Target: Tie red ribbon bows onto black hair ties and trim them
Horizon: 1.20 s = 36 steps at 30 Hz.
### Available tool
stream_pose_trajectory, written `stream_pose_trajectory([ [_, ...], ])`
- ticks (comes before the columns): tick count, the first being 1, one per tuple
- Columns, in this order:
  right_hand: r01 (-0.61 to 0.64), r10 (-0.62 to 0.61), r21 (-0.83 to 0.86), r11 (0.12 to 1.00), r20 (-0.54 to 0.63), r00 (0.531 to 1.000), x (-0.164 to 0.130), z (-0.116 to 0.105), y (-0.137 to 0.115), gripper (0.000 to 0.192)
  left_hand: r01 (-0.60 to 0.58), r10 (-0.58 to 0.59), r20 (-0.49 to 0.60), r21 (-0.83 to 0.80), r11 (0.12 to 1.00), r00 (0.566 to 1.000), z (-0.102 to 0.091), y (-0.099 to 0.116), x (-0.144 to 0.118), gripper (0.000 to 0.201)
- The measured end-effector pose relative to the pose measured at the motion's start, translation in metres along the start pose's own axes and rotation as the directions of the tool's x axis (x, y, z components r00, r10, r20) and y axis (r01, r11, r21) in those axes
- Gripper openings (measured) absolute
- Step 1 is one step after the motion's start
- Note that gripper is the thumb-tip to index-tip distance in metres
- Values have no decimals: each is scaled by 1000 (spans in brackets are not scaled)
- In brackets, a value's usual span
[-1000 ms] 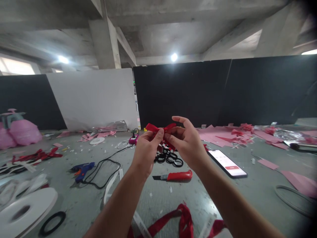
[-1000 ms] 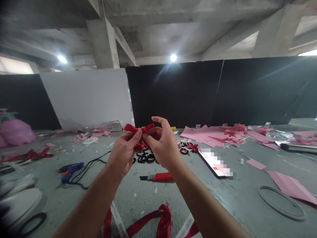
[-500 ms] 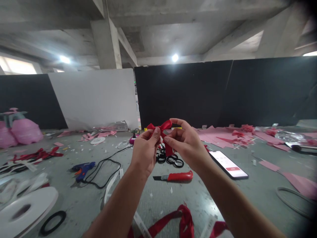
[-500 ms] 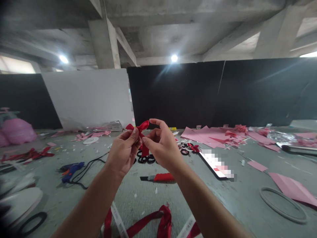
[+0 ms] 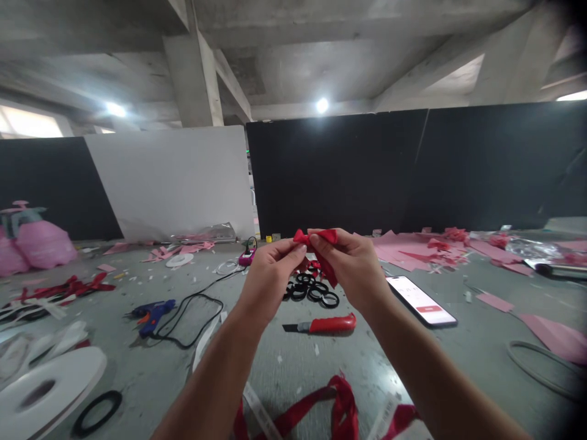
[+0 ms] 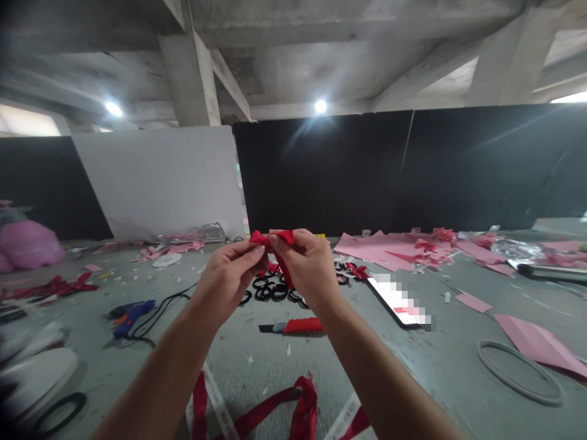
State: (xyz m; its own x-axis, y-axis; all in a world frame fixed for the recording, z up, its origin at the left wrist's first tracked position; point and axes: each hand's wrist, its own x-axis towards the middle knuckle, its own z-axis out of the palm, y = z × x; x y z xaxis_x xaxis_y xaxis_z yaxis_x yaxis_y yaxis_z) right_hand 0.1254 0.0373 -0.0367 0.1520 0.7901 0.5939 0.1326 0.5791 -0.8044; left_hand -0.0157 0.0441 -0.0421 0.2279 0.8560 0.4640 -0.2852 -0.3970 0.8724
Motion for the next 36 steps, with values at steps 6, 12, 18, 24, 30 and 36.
stream_pose_trajectory([
  [6, -2, 0, 42, 999, 45, 999, -2, 3, -5, 28, -39, 49, -57, 157, 987, 997, 0, -4, 3, 23],
  [12, 12, -11, -13, 1000, 37, 999, -1, 0, -3, 22, -109, 127, -27, 351, 930, 992, 4, 4, 2, 35],
  [18, 12, -13, -22, 1000, -24, 1000, 2, -5, -5, 23, -82, 78, 24, 295, 952, 997, 9, 7, -1, 25],
  [24, -33, 25, 109, 993, 75, 997, 0, -4, -8, 22, -57, 56, 12, 82, 995, 998, 9, 7, -2, 28],
  [30, -120, 82, 195, 974, 191, 978, -2, -5, -10, 23, -77, 104, -215, 130, 989, 971, 9, -1, 1, 27],
  [36, -84, 64, 190, 978, 112, 992, -1, -2, -5, 22, -93, 121, -292, 108, 990, 949, 9, -9, 3, 24],
])
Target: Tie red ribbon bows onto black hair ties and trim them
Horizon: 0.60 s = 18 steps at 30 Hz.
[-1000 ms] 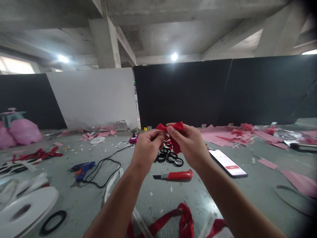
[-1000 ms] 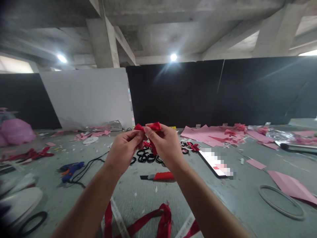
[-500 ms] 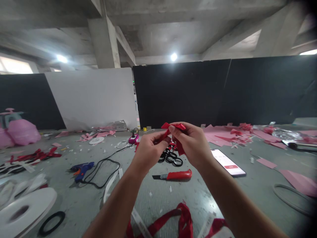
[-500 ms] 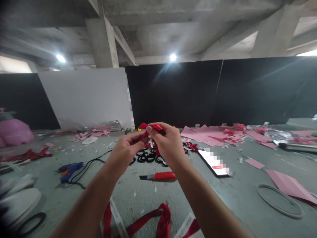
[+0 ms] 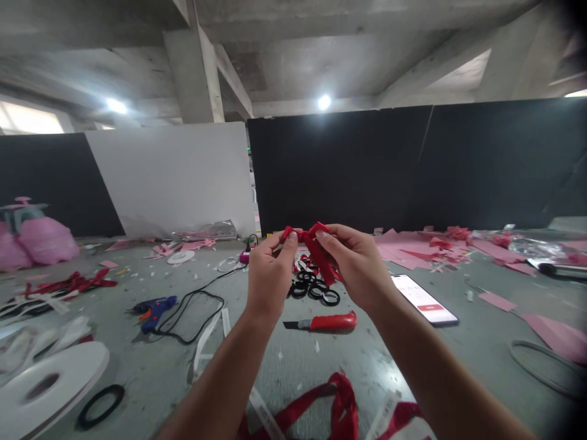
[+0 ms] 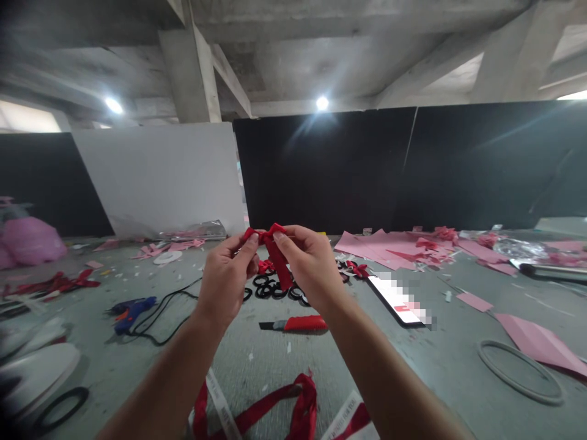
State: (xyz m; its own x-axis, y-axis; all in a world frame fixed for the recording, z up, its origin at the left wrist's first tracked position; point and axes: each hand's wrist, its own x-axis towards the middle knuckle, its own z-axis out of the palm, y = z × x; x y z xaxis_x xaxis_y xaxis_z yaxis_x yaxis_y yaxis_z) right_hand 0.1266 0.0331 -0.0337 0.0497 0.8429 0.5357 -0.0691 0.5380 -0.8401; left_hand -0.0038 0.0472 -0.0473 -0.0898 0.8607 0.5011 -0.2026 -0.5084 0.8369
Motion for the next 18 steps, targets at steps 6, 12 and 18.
stream_pose_trajectory([
  [6, -21, 20, 42, 999, 24, 1000, -1, 7, 6, 20, -35, 28, -158, -45, 998, 987, -3, -1, 2, 19],
  [12, -23, 24, 24, 999, -32, 999, -1, 12, 9, 17, -80, 71, -222, -30, 996, 973, -3, -2, 3, 21],
  [18, 23, -18, 94, 995, -50, 999, 2, 8, 14, 18, 52, -54, -18, -56, 997, 998, -2, -3, 4, 35],
])
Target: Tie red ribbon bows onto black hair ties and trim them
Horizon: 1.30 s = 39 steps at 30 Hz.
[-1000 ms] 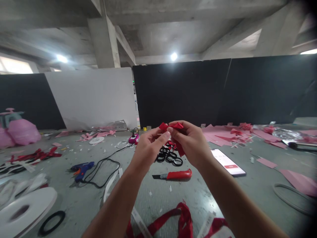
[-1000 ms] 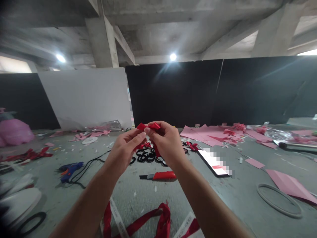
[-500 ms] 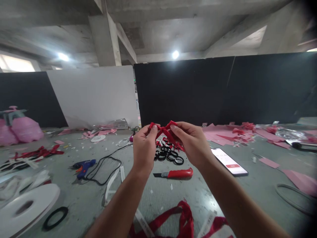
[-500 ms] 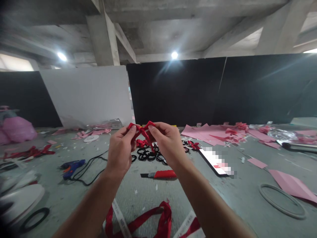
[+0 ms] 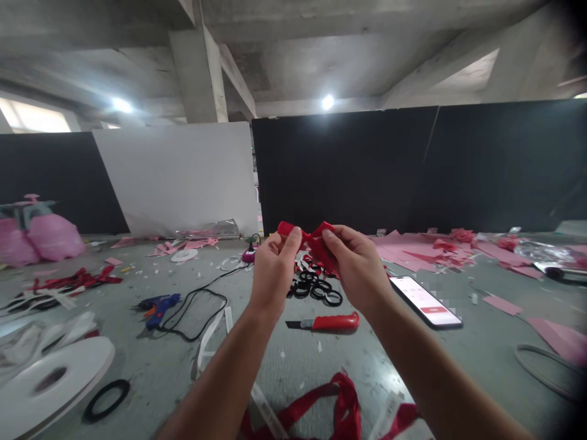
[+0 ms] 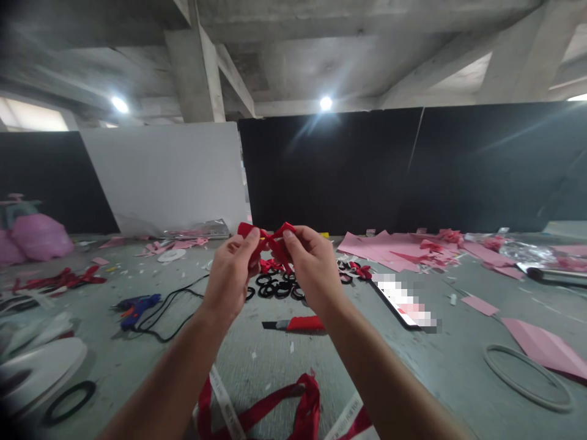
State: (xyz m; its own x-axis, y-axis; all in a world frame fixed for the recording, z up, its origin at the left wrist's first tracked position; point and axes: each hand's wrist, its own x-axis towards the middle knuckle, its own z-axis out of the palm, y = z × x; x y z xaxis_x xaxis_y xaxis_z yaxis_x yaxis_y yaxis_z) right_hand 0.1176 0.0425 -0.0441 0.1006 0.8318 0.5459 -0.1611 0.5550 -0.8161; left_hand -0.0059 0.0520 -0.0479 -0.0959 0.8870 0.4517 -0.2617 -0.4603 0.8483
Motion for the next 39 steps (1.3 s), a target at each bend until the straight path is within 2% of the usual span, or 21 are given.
stream_pose_trajectory([
  [2, 14, -14, 3, 1000, 12, 1000, 0, -1, -1, 19, 58, -59, 85, 21, 998, 995, -1, -2, 1, 37],
  [5, 14, -13, -18, 1000, 37, 999, -3, 0, -6, 23, 71, -77, 134, 49, 996, 988, -3, -5, 3, 37],
  [10, 10, -3, -83, 996, 77, 997, -5, 1, -10, 37, 48, -51, 123, 23, 999, 991, -4, -7, 5, 35],
  [13, 35, -27, -129, 991, 60, 998, -4, 1, -8, 33, 56, -51, 123, -39, 998, 991, -1, -7, 5, 33],
  [18, 46, -34, -184, 982, 68, 997, -5, 3, -9, 33, 140, -115, 127, -205, 969, 985, 4, -4, 3, 34],
  [21, 57, -41, -209, 976, 78, 996, -7, 3, -11, 35, 141, -117, 117, -229, 963, 986, 5, -4, 3, 33],
  [26, 42, -25, -194, 980, 91, 995, -7, 2, -12, 29, 91, -82, 98, -99, 991, 992, 2, -4, 2, 32],
  [30, 106, -81, -189, 976, 136, 987, -5, 1, -9, 20, 15, -24, 143, 64, 998, 989, 2, 2, -2, 28],
  [36, 170, -171, -353, 920, 29, 985, -5, -2, -8, 30, 32, -6, 237, -105, 994, 971, 1, 6, -5, 12],
  [39, 165, -173, -347, 923, 9, 985, -4, -3, -8, 25, 46, -12, 216, -155, 987, 976, 1, 5, -5, 15],
])
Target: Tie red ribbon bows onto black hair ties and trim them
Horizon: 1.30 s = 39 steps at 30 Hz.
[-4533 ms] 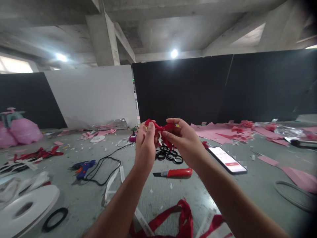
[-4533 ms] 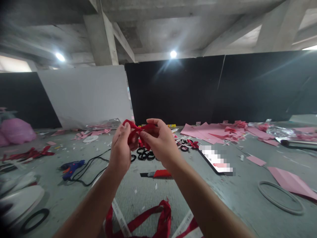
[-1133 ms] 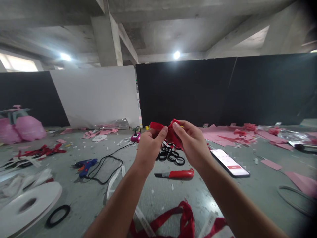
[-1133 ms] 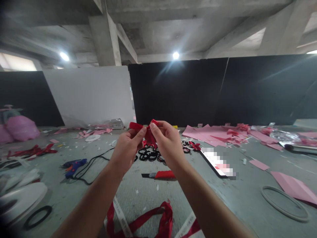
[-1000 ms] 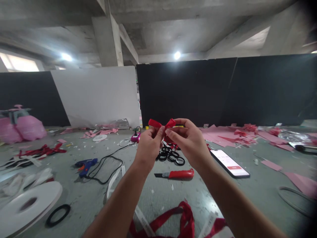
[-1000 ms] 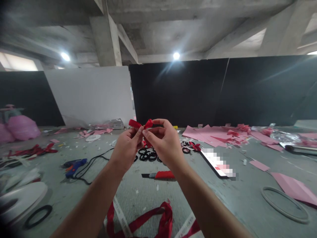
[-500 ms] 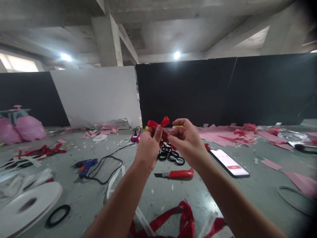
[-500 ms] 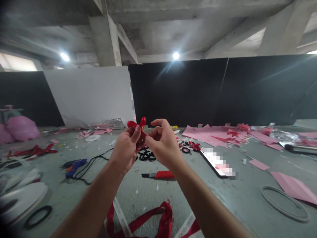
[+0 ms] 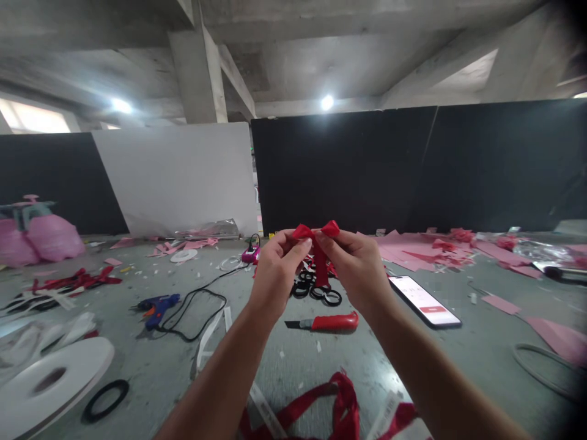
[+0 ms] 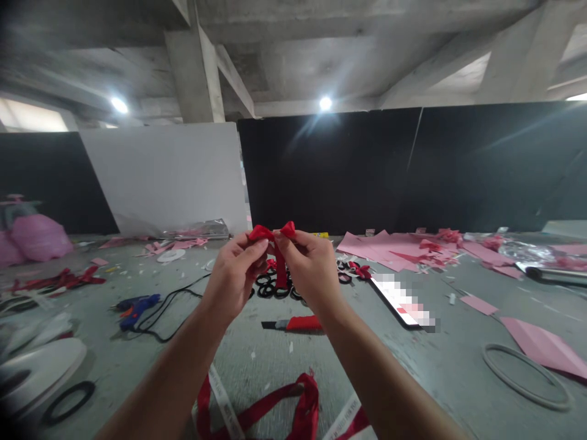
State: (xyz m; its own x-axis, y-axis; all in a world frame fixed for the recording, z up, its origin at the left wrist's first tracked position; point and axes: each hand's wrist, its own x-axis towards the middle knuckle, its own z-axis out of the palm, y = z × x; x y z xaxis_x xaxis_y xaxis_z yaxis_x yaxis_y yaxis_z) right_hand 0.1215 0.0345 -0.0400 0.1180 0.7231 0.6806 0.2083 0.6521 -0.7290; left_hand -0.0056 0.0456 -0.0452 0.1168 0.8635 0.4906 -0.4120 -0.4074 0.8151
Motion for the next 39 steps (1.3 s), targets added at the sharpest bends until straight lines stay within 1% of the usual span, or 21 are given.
stream_pose_trajectory([
  [3, -17, 15, 64, 998, 22, 1000, 0, 1, -1, 20, -41, 42, -47, 13, 999, 998, 1, -1, 0, 20],
  [6, -19, 16, 93, 996, 35, 999, -2, 2, -3, 18, -77, 81, -68, 60, 995, 994, 1, -3, 0, 19],
  [9, -40, 39, 134, 990, 16, 999, -4, 4, -4, 20, -94, 99, -79, 69, 993, 992, 0, -5, 0, 20],
  [11, -68, 71, 192, 979, -8, 997, -5, 6, -5, 20, -102, 107, -80, 62, 993, 991, 0, -6, 0, 21],
  [14, -116, 132, 291, 949, -36, 991, -7, 11, -5, 16, -117, 118, -100, 15, 993, 988, 2, -7, 0, 22],
  [16, -145, 169, 354, 924, -38, 985, -8, 14, -6, 12, -121, 114, -142, -38, 992, 983, 5, -7, -1, 21],
  [20, -174, 192, 429, 886, 1, 981, -10, 19, -4, 10, -71, 32, -243, -153, 986, 970, 11, -6, -2, 18],
  [22, -159, 179, 403, 901, -12, 984, -10, 19, -2, 11, -42, 0, -241, -169, 985, 971, 12, -5, -2, 18],
  [24, -136, 157, 356, 925, -32, 987, -9, 18, -1, 16, -37, 5, -209, -149, 988, 978, 11, -4, -1, 19],
  [26, -129, 140, 332, 934, -9, 990, -8, 15, -2, 23, -59, 38, -190, -103, 993, 981, 8, -5, 0, 20],
  [28, -147, 141, 318, 937, 41, 989, -7, 13, -4, 29, -89, 76, -195, -59, 994, 978, 4, -5, 0, 20],
  [30, -150, 142, 301, 942, 48, 989, -7, 12, -5, 34, -99, 85, -184, -67, 993, 979, 3, -4, 0, 20],
  [32, -120, 122, 282, 952, 11, 993, -6, 12, -6, 35, -66, 46, -145, -138, 988, 988, 3, -3, 0, 22],
  [34, -78, 87, 269, 960, -25, 996, -6, 11, -5, 32, -8, -10, -93, -193, 981, 996, 4, -2, 0, 30],
  [36, -56, 65, 242, 969, -29, 997, -6, 10, -5, 31, 30, -44, -85, -162, 986, 995, 5, -2, 0, 33],
  [39, -46, 53, 170, 984, -37, 998, -5, 9, -7, 33, 27, -36, -129, -66, 997, 991, 4, -5, 2, 26],
])
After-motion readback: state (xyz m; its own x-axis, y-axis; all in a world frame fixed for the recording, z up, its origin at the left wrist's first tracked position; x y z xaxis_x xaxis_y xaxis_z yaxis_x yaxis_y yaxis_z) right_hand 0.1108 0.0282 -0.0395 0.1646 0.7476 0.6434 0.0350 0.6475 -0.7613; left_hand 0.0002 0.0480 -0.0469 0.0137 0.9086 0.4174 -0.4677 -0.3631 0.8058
